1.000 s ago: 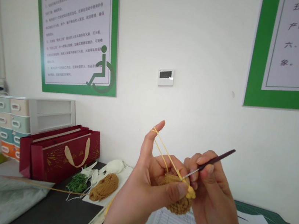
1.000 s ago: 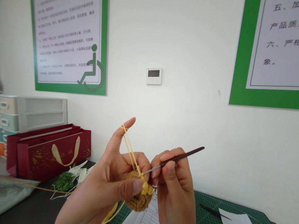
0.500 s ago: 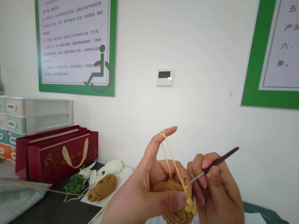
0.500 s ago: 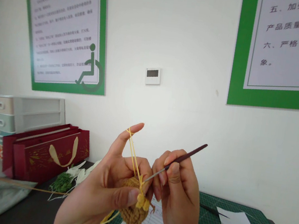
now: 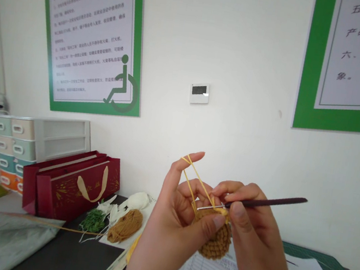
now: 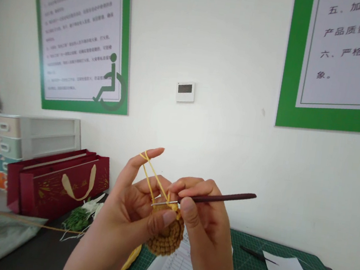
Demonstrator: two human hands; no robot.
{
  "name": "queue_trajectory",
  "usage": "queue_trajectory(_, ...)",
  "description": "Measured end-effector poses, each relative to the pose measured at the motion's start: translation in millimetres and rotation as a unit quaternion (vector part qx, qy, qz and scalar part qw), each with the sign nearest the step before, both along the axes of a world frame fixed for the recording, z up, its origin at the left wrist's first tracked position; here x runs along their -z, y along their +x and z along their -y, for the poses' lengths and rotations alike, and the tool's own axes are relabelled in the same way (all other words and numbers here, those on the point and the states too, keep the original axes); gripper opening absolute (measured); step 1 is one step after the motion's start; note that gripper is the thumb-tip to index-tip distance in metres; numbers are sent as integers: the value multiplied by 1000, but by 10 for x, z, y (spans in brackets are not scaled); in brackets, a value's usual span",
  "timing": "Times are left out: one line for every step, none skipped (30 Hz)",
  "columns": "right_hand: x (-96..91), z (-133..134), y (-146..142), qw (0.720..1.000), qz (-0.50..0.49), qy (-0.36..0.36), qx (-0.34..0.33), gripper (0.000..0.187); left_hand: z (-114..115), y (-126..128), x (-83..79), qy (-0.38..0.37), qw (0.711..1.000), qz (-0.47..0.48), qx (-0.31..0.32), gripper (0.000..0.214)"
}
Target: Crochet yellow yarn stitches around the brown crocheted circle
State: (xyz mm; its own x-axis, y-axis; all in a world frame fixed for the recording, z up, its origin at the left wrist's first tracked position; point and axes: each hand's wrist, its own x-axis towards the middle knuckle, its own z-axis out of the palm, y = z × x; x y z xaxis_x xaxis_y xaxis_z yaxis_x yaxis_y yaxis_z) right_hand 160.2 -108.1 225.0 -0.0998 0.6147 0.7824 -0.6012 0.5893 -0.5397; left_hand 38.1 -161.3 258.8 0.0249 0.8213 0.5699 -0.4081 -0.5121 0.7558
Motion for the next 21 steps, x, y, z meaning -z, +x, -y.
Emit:
queue_trajectory(7,-2,-9,1000,-6,13,18,7,0,5,2,-6,1000,0,-3,83)
queue_trajectory(12,-4,-18,999,-14,19,33,7,3,10,1,-9,1000,0,-6,84)
queue_trajectory(15,-6,-25,998,-23,21,46,7,8,15,-4,-11,1000,-2,-10,85)
queue_trajectory(18,-6,-31,998,-32,21,55,7,15,21,-11,-11,1000,-3,-17,86)
queue_trajectory(20,-6,-34,997,-40,19,60,7,22,27,-20,-8,1000,-2,-23,87)
queue_trajectory(22,-4,-35,997,-46,15,62,7,28,33,-30,-8,1000,1,-28,88)
queue_trajectory(25,-2,-33,997,-50,8,58,7,33,41,-39,-9,999,5,-32,89)
queue_trajectory(28,0,-30,997,-51,0,49,8,37,49,-47,-11,999,11,-33,90)
queue_trajectory(32,2,-27,998,-52,-7,37,9,38,58,-52,-14,999,17,-31,92)
queue_trajectory(36,4,-25,998,-53,-13,23,9,37,67,-55,-17,999,25,-26,94)
queue_trajectory(41,4,-24,998,-53,-20,10,10,35,74,-55,-19,999,34,-21,96)
queue_trajectory(45,5,-26,998,-56,-29,-1,11,31,80,-54,-20,999,42,-15,97)
queue_trajectory(49,6,-32,997,-60,-38,-9,12,27,84,-52,-21,999,48,-9,96)
queue_trajectory(51,8,-41,996,-66,-50,-14,12,23,85,-50,-22,998,52,-2,95)
queue_trajectory(53,12,-54,995,-75,-63,-17,13,19,86,-49,-22,998,55,4,94)
queue_trajectory(53,18,-70,993,-85,-78,-19,13,16,85,-50,-20,998,57,10,93)
queue_trajectory(53,26,-89,991,-95,-90,-21,14,14,84,-52,-19,998,60,15,92)
queue_trajectory(52,34,-109,989,-104,-99,-23,14,11,84,-56,-19,998,63,19,92)
queue_trajectory(52,43,-129,988,-111,-106,-26,14,8,83,-59,-19,997,66,22,92)
queue_trajectory(51,52,-147,986,-119,-111,-27,14,5,83,-63,-20,997,69,25,91)
queue_trajectory(52,60,-163,985,-127,-115,-25,14,1,82,-65,-22,997,71,28,91)
